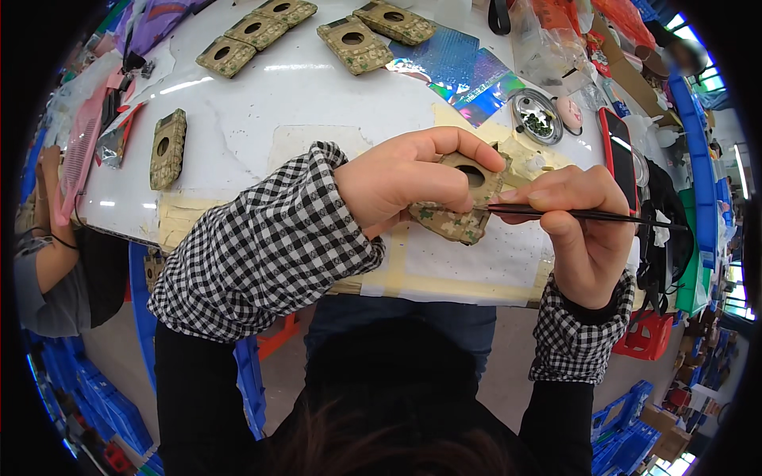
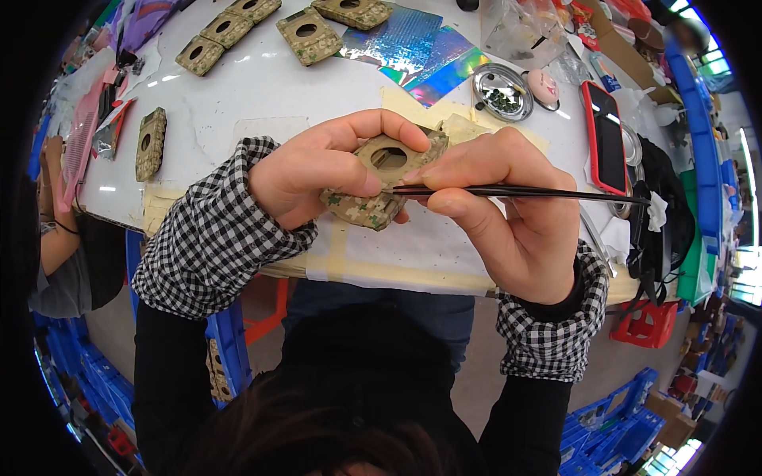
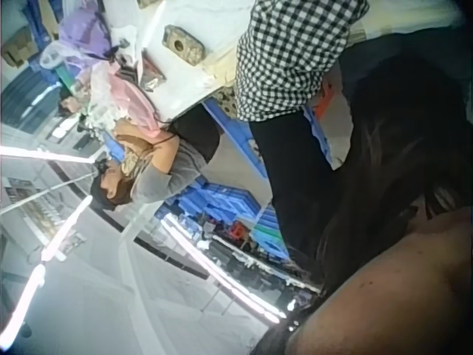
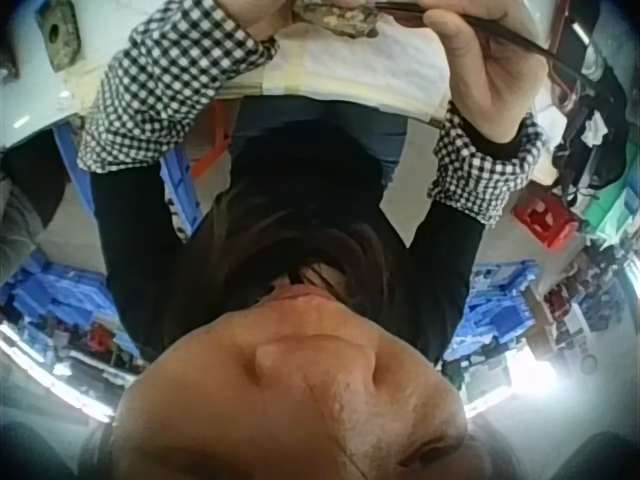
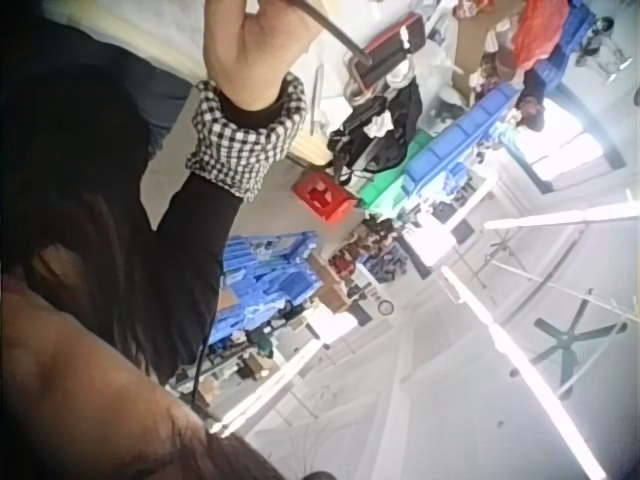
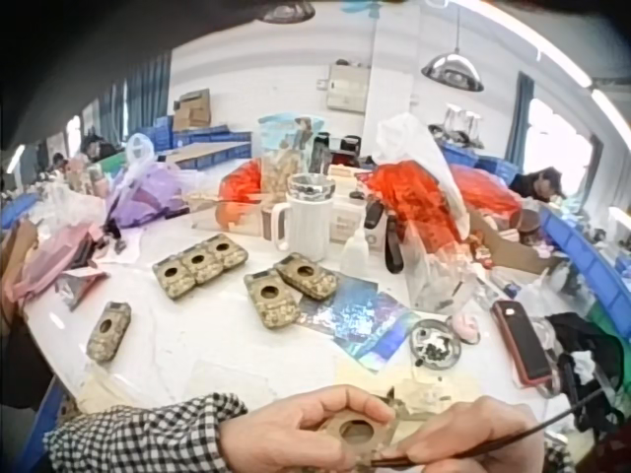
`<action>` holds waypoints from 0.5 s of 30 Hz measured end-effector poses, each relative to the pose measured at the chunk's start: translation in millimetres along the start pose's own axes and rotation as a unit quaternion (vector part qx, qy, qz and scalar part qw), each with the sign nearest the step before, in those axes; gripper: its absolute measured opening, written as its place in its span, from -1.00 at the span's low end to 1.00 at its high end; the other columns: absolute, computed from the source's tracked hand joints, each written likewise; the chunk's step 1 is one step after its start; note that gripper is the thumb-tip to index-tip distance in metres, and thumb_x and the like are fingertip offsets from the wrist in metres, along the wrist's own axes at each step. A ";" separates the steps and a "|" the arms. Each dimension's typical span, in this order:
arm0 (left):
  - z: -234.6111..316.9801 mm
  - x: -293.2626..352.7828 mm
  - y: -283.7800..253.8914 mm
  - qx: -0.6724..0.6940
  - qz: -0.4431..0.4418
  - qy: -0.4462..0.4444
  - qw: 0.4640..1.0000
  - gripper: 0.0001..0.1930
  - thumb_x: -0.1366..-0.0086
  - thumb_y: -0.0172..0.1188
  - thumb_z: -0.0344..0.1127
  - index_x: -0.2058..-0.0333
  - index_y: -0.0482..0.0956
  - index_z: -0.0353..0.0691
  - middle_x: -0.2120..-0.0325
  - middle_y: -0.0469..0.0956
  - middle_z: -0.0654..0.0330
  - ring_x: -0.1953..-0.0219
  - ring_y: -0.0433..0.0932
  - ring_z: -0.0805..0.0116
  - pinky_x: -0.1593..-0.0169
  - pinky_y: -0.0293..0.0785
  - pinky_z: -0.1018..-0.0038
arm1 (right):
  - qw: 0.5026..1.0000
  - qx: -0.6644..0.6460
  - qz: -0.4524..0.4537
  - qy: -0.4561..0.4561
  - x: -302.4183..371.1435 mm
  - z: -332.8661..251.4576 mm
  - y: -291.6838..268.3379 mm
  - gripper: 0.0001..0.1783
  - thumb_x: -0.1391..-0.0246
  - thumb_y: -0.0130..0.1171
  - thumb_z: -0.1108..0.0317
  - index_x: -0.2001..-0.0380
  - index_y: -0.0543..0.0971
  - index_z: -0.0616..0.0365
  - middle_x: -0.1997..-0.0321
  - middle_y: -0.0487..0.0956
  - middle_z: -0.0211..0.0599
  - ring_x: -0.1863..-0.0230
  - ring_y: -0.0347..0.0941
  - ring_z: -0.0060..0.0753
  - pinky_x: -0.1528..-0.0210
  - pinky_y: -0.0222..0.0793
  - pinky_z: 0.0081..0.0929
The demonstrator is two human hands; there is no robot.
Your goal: Assembling and detailing a plastic toy tank model using a brush and tweezers.
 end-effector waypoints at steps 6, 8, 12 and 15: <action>-0.7 0.5 -0.4 0.003 0.010 -0.002 1.000 -0.52 -0.05 0.03 -0.48 -0.02 0.29 -0.29 0.12 0.42 0.04 0.14 0.49 0.26 0.05 0.49 0.35 | 1.000 0.000 -0.005 -0.003 -0.3 -0.4 0.9 -0.87 0.00 0.21 0.48 0.36 0.52 0.29 0.34 0.55 -0.24 0.30 0.47 -0.43 0.21 0.35 -0.53; -0.7 0.5 -0.3 0.003 0.006 -0.002 1.000 -0.52 -0.05 0.03 -0.48 -0.02 0.29 -0.29 0.12 0.42 0.04 0.14 0.49 0.26 0.04 0.49 0.35 | 1.000 -0.001 -0.006 -0.005 -0.3 -0.2 0.8 -0.87 0.00 0.21 0.48 0.36 0.52 0.29 0.34 0.55 -0.24 0.29 0.47 -0.43 0.21 0.35 -0.53; 0.0 0.4 -0.3 0.001 0.000 -0.001 1.000 -0.52 -0.05 0.03 -0.48 -0.02 0.29 -0.29 0.12 0.42 0.04 0.14 0.50 0.26 0.04 0.49 0.34 | 1.000 0.000 -0.005 -0.003 -0.1 -0.1 0.5 -0.87 0.00 0.22 0.48 0.36 0.52 0.29 0.34 0.55 -0.24 0.29 0.47 -0.43 0.20 0.35 -0.54; -0.8 0.0 -0.8 0.000 0.003 -0.005 1.000 -0.52 -0.05 0.03 -0.48 -0.02 0.29 -0.29 0.12 0.42 0.04 0.13 0.49 0.26 0.04 0.49 0.33 | 1.000 -0.005 -0.002 0.000 -0.1 0.1 0.9 -0.86 0.00 0.22 0.47 0.36 0.52 0.29 0.34 0.55 -0.24 0.29 0.47 -0.43 0.20 0.35 -0.54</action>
Point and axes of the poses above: each hand's wrist, its own x-axis away from the middle knuckle, its own y-axis out of the palm, z = x × y, the point moved 7 cm from there along -x, towards the middle knuckle
